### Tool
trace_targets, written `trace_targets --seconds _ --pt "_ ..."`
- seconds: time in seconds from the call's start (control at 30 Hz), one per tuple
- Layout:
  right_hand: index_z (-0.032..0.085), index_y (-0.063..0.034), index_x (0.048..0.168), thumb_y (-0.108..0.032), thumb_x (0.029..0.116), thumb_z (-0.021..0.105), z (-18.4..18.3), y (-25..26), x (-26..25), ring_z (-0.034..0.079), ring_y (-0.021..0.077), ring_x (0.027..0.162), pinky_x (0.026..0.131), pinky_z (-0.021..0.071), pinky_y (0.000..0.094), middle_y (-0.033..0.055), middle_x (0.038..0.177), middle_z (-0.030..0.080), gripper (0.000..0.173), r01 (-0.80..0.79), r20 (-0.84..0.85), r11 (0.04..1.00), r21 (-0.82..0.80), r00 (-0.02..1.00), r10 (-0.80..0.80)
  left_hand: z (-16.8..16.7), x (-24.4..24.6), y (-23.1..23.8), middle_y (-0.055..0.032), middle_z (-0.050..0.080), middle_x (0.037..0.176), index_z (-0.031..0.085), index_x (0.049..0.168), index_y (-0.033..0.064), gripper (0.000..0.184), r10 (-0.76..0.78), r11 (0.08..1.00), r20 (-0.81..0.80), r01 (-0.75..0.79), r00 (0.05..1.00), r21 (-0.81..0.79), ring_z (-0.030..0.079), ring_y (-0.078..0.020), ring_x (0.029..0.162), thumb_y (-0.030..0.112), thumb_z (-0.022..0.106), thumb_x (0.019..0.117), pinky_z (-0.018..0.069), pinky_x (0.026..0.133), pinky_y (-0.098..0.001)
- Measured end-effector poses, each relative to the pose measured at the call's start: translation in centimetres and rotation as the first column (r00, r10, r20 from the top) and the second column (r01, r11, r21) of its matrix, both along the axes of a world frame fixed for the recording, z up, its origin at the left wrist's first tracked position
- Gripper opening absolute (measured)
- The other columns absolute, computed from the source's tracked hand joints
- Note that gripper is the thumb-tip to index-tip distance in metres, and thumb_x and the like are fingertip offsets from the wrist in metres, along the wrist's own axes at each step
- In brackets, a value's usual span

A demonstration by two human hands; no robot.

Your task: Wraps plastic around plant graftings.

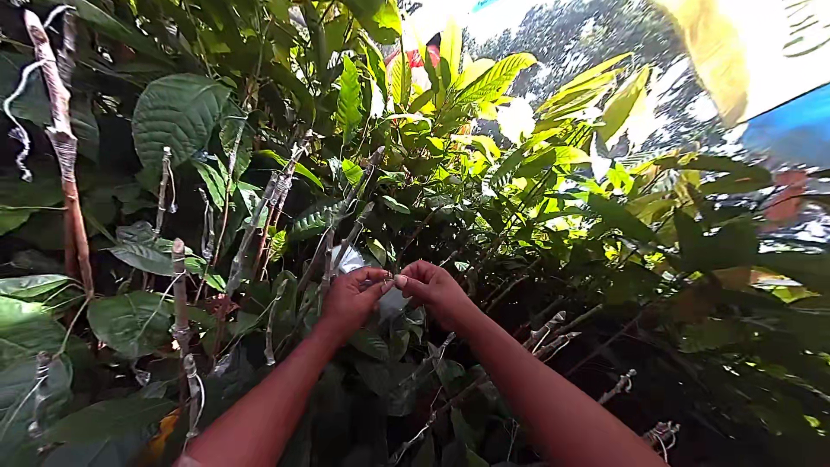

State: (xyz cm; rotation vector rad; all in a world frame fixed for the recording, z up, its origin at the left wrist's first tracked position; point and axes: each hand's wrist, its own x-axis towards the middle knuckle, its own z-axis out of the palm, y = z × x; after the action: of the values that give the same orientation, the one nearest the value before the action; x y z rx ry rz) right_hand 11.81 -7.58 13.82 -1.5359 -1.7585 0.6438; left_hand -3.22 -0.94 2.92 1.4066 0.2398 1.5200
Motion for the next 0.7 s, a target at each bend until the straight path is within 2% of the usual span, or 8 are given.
trace_targets --seconds 0.1,0.17,0.27,0.4,0.5,0.57,0.63,0.7 --pt "0.069 -0.0031 0.100 -0.022 0.0952 0.070 -0.3 -0.8 -0.3 0.062 0.0037 0.072 0.070 0.0535 0.0235 -0.0009 0.082 0.066 0.019 -0.025 0.227 0.982 0.189 0.974 -0.019 0.1 -0.3 0.2 0.0001 0.072 0.094 0.071 0.107 0.0015 0.013 0.016 0.999 0.018 -0.015 1.000 -0.029 0.062 -0.0026 0.064 0.009 0.069 0.0961 0.0539 0.059 -0.0183" --pt "0.073 -0.0044 0.107 -0.025 0.0950 0.071 -0.4 -1.2 -1.0 0.065 0.0030 0.078 0.075 0.0547 0.0230 0.0003 0.089 0.071 0.023 -0.037 0.344 0.983 0.178 0.939 -0.027 0.2 -0.2 0.1 -0.0001 0.073 0.093 0.071 0.107 0.0016 0.013 0.016 0.999 0.014 -0.016 1.000 -0.035 0.063 -0.0033 0.065 0.009 0.068 0.0966 0.0549 0.061 -0.0189" --pt "0.075 -0.0061 0.107 -0.023 0.0969 0.069 -0.5 -1.3 -2.2 0.064 0.0029 0.078 0.076 0.0530 0.0235 0.0008 0.090 0.072 0.021 0.024 0.408 0.985 0.171 0.908 -0.093 0.2 0.1 0.0 -0.0008 0.073 0.090 0.071 0.107 0.0005 0.012 0.022 0.999 0.035 -0.021 0.999 -0.042 0.065 -0.0047 0.065 0.006 0.067 0.0965 0.0569 0.063 -0.0208" --pt "0.075 -0.0056 0.108 -0.018 0.1024 0.060 -0.7 -0.8 -2.3 0.061 0.0048 0.078 0.074 0.0509 0.0247 0.0022 0.091 0.069 0.021 0.077 0.309 0.978 0.195 0.941 -0.136 0.0 0.0 0.3 -0.0001 0.072 0.089 0.070 0.104 0.0014 0.010 0.001 1.000 0.046 0.001 0.999 -0.030 0.064 -0.0052 0.065 0.006 0.068 0.0955 0.0569 0.062 -0.0210" --pt "0.074 -0.0048 0.106 -0.016 0.1022 0.059 -0.7 0.0 -1.9 0.062 0.0101 0.078 0.075 0.0524 0.0305 0.0043 0.090 0.067 0.019 0.132 0.253 0.960 0.247 0.947 -0.196 -0.1 -0.2 0.2 0.0050 0.069 0.087 0.069 0.102 0.0051 0.007 -0.194 0.981 -0.033 0.195 0.980 0.019 0.061 -0.0020 0.066 0.008 0.066 0.0961 0.0535 0.063 -0.0194" --pt "0.071 -0.0037 0.107 -0.016 0.1038 0.057 -0.3 0.1 -1.6 0.063 0.0131 0.078 0.075 0.0531 0.0334 0.0062 0.088 0.067 0.019 0.180 0.255 0.951 0.252 0.936 -0.244 -0.1 -0.1 -0.1 0.0067 0.068 0.090 0.068 0.104 0.0063 0.008 -0.262 0.964 -0.079 0.265 0.962 0.032 0.060 -0.0007 0.068 0.008 0.065 0.0967 0.0529 0.065 -0.0186" --pt "0.069 -0.0033 0.105 -0.018 0.1052 0.056 -0.2 -0.3 -1.6 0.062 0.0128 0.075 0.072 0.0524 0.0332 0.0056 0.083 0.065 0.020 0.226 0.242 0.942 0.247 0.927 -0.286 -0.1 0.1 0.0 0.0046 0.069 0.093 0.068 0.106 0.0047 0.010 -0.230 0.972 -0.042 0.231 0.972 0.027 0.060 -0.0013 0.069 0.006 0.064 0.0970 0.0529 0.065 -0.0188" --pt "0.069 -0.0047 0.097 -0.022 0.1041 0.057 -0.5 -0.9 -1.3 0.060 0.0093 0.070 0.068 0.0506 0.0299 0.0021 0.077 0.062 0.022 0.217 0.206 0.940 0.264 0.939 -0.275 -0.1 0.0 0.3 0.0011 0.070 0.096 0.068 0.108 0.0022 0.012 -0.169 0.986 0.012 0.169 0.986 0.006 0.062 -0.0036 0.070 0.005 0.063 0.0974 0.0550 0.067 -0.0203"
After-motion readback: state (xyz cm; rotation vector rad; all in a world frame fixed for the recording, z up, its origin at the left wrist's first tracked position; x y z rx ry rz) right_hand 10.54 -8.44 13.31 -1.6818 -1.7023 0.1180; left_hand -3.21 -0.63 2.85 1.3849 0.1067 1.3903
